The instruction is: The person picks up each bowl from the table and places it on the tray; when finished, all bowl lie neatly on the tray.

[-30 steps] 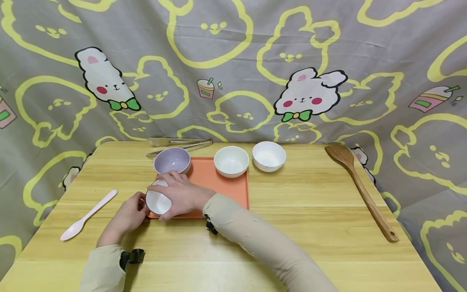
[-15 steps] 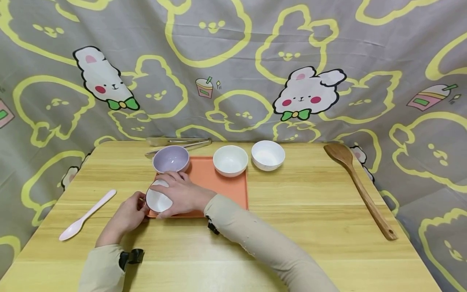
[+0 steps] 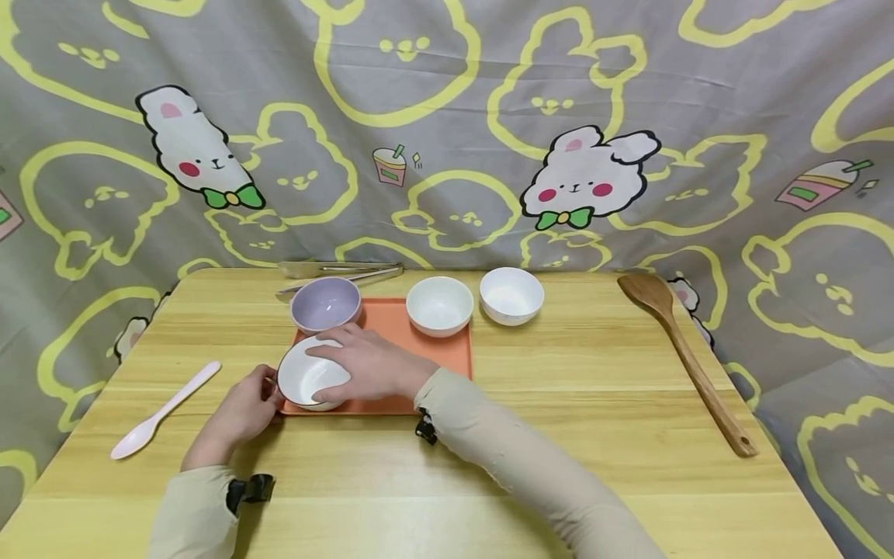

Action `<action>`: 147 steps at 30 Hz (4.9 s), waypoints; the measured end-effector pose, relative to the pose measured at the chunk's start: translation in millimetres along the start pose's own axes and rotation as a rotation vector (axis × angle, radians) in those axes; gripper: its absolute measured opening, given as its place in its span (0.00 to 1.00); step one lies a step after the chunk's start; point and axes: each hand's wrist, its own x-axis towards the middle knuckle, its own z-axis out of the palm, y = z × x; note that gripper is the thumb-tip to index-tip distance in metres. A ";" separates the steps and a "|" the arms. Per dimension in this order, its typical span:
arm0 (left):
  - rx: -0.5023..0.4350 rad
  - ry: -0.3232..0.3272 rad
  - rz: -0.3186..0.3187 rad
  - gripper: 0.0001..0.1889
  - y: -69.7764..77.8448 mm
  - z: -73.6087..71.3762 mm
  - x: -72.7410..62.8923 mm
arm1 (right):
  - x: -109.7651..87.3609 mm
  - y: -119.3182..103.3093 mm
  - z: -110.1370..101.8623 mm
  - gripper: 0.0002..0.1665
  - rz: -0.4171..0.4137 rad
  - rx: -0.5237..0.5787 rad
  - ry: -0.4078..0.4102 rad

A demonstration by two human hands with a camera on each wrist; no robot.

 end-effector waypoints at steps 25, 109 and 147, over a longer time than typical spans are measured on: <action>0.059 -0.014 -0.026 0.12 5.1 -1.7 -1.1 | -61.1 28.6 -4.6 0.34 0.011 0.086 0.057; 0.096 -0.014 -0.027 0.14 0.3 -0.6 2.6 | -181.1 131.9 -12.4 0.31 0.450 -0.084 0.406; 0.068 -0.013 -0.034 0.14 2.9 -0.5 0.5 | -124.3 195.5 -30.2 0.52 0.665 -0.008 0.127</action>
